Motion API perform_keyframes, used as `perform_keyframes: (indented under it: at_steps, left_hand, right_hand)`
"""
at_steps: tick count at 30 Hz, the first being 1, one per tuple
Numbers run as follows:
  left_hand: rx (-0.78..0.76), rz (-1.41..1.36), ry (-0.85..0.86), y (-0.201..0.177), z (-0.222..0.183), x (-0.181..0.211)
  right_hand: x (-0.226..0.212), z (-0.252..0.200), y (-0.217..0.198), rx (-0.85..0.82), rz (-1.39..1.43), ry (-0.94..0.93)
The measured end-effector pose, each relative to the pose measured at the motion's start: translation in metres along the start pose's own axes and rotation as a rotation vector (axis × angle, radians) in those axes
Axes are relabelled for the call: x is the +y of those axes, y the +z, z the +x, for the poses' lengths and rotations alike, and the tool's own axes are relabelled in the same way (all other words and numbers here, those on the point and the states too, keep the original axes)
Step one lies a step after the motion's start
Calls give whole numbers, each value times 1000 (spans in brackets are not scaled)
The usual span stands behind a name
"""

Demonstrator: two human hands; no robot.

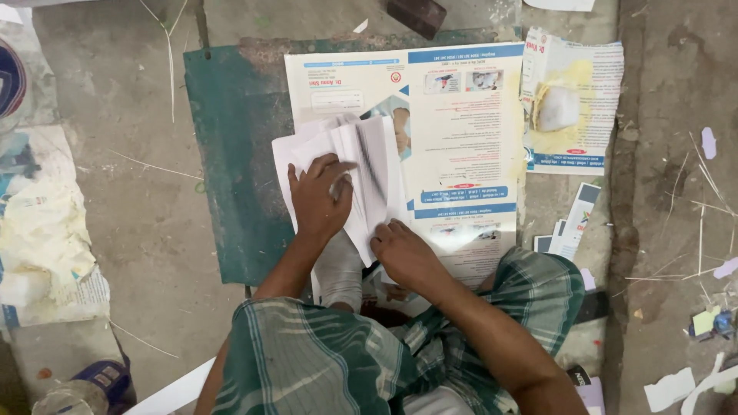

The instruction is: Manually assembling and preparing white paper envelopes by folding and applying adhesive.

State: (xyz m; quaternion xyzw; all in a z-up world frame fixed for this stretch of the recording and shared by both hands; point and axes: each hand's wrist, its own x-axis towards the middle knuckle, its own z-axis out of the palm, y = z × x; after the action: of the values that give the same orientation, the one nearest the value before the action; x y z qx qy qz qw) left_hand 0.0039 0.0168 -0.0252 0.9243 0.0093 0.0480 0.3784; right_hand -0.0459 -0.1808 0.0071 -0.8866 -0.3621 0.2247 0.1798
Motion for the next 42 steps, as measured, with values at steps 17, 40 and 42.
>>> perform_keyframes:
  at_steps: [17,40,42]
  left_hand:
    - [-25,12,-17,-2,6,10]
    - [43,48,30,-4,5,18]
    - [76,19,27,6,0,9]
  right_hand:
    - [1,0,7,-17,-35,-7]
    - [-3,-2,2,2,-20,-32]
    - [2,-8,16,20,15,-24]
